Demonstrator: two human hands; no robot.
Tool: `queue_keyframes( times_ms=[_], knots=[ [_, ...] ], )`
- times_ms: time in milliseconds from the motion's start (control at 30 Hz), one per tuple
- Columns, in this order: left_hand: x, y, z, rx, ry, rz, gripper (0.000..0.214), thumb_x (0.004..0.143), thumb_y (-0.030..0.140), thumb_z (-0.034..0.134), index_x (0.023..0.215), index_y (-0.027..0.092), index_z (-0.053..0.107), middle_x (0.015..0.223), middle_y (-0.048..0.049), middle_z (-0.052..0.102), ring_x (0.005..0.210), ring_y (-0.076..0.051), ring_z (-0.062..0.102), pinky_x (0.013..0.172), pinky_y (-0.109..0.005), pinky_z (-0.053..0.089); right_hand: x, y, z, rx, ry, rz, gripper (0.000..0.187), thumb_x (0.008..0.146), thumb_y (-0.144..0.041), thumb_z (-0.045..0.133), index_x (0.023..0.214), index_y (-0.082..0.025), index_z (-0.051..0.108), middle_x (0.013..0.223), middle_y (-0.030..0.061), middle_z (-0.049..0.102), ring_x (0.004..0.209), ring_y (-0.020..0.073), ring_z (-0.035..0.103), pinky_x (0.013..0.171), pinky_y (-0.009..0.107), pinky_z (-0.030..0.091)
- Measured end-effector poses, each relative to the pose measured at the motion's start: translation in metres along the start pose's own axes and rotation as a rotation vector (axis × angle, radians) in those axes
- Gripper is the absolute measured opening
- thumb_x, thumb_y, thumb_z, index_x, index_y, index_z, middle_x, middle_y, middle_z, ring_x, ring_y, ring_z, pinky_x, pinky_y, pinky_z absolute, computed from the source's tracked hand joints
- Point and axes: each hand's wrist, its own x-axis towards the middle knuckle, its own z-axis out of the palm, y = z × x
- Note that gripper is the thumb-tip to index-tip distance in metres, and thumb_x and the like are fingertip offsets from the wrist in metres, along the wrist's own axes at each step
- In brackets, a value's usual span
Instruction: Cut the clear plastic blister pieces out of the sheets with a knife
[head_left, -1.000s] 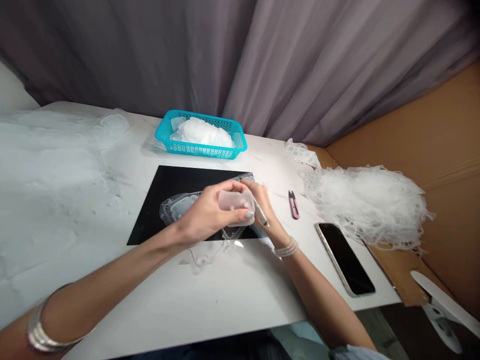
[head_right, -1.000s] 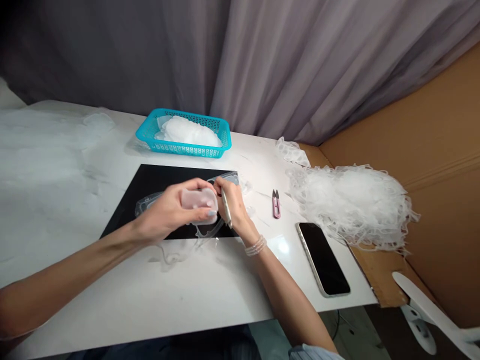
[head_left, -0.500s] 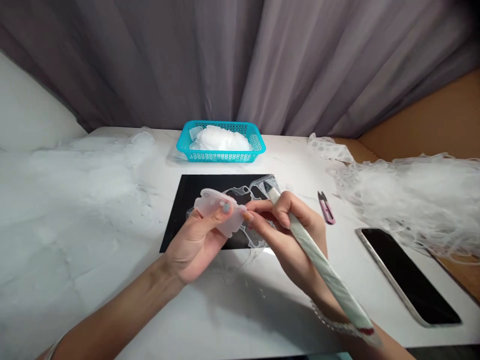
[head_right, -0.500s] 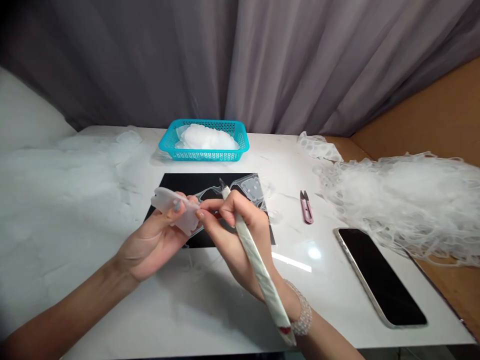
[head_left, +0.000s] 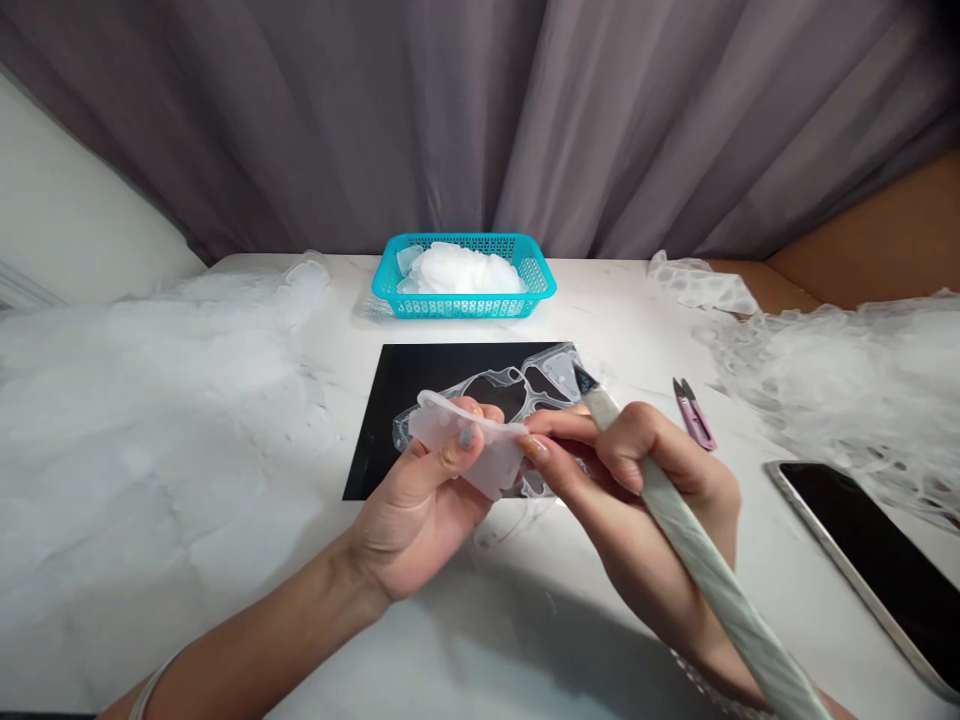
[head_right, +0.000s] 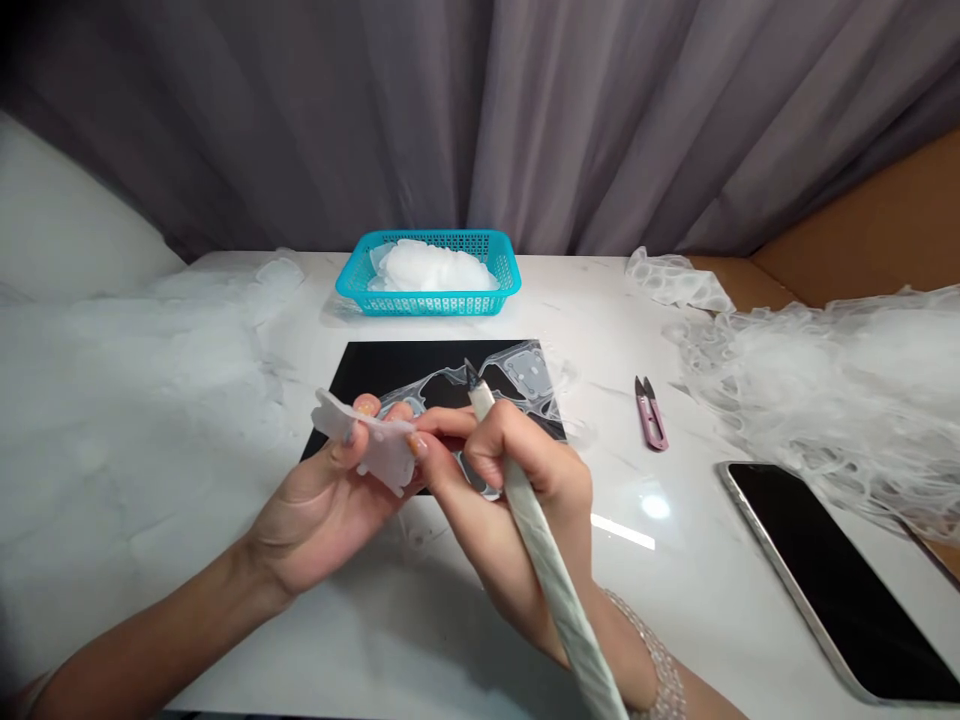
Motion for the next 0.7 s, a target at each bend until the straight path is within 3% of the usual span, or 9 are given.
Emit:
queue_keyframes(
  times_ms=[100, 167, 300, 367, 433, 500, 533, 700],
  knots=[
    [0.002, 0.001, 0.001, 0.038, -0.001, 0.014, 0.011, 0.080, 0.023, 0.082, 0.083, 0.022, 0.071, 0.089, 0.0046, 0.066, 0.089, -0.009, 0.065, 0.087, -0.022, 0.053, 0.000, 0.002, -0.001, -0.039, 0.012, -0.021, 0.046, 0.084, -0.009, 0.070, 0.064, -0.023, 0.032, 0.079, -0.0004, 0.074, 0.065, 0.0150, 0.071, 0.049, 0.022, 0.054],
    [0.004, 0.003, 0.002, 0.071, 0.062, 0.043, 0.018, 0.080, 0.024, 0.082, 0.095, 0.025, 0.073, 0.098, 0.0023, 0.069, 0.095, -0.011, 0.065, 0.090, -0.024, 0.053, 0.001, 0.007, -0.005, -0.108, 0.061, -0.091, 0.045, 0.084, -0.006, 0.070, 0.065, -0.023, 0.033, 0.077, -0.0014, 0.072, 0.072, 0.0164, 0.073, 0.051, 0.022, 0.053],
    [0.007, 0.009, 0.002, 0.092, 0.318, 0.084, 0.043, 0.091, 0.041, 0.070, 0.130, 0.026, 0.061, 0.123, -0.0071, 0.065, 0.117, -0.021, 0.060, 0.098, -0.036, 0.053, 0.004, 0.029, -0.014, -0.379, 0.103, -0.469, 0.041, 0.081, 0.002, 0.067, 0.068, -0.023, 0.038, 0.086, 0.0013, 0.071, 0.081, 0.0183, 0.072, 0.063, 0.029, 0.055],
    [0.008, 0.013, 0.001, 0.048, 0.345, 0.008, 0.055, 0.095, 0.053, 0.057, 0.138, 0.019, 0.054, 0.128, -0.0127, 0.062, 0.122, -0.026, 0.058, 0.100, -0.041, 0.053, 0.003, 0.040, -0.016, -0.489, -0.054, -0.594, 0.037, 0.081, 0.006, 0.062, 0.070, -0.023, 0.041, 0.091, 0.0033, 0.072, 0.080, 0.0182, 0.068, 0.065, 0.032, 0.054],
    [0.009, 0.015, 0.000, 0.018, 0.273, -0.076, 0.063, 0.097, 0.058, 0.047, 0.143, 0.016, 0.049, 0.133, -0.0155, 0.060, 0.124, -0.029, 0.058, 0.096, -0.040, 0.055, 0.002, 0.046, -0.017, -0.485, -0.293, -0.628, 0.034, 0.082, 0.007, 0.056, 0.072, -0.023, 0.043, 0.088, 0.0035, 0.072, 0.076, 0.0171, 0.065, 0.061, 0.031, 0.052],
    [0.009, 0.016, -0.001, 0.037, 0.218, -0.088, 0.058, 0.100, 0.052, 0.045, 0.146, 0.017, 0.045, 0.140, -0.0141, 0.057, 0.125, -0.029, 0.058, 0.091, -0.037, 0.057, 0.001, 0.046, -0.017, -0.400, -0.415, -0.590, 0.033, 0.084, 0.005, 0.055, 0.071, -0.022, 0.041, 0.088, 0.0036, 0.073, 0.071, 0.0153, 0.063, 0.056, 0.029, 0.048],
    [0.009, 0.016, -0.002, 0.057, 0.212, -0.070, 0.053, 0.101, 0.046, 0.045, 0.147, 0.019, 0.043, 0.142, -0.0127, 0.056, 0.127, -0.028, 0.057, 0.091, -0.037, 0.057, 0.002, 0.044, -0.017, -0.358, -0.384, -0.544, 0.034, 0.085, 0.003, 0.057, 0.070, -0.022, 0.040, 0.088, 0.0037, 0.074, 0.069, 0.0145, 0.064, 0.054, 0.028, 0.047],
    [0.011, 0.015, -0.002, 0.125, 0.215, -0.019, 0.045, 0.102, 0.019, 0.043, 0.146, 0.023, 0.044, 0.146, -0.0079, 0.054, 0.136, -0.025, 0.050, 0.109, -0.046, 0.049, 0.015, 0.038, -0.026, -0.164, 0.040, -0.012, 0.041, 0.091, -0.016, 0.063, 0.063, -0.023, 0.033, 0.077, 0.0039, 0.072, 0.080, 0.0189, 0.072, 0.059, 0.028, 0.052]
  ],
)
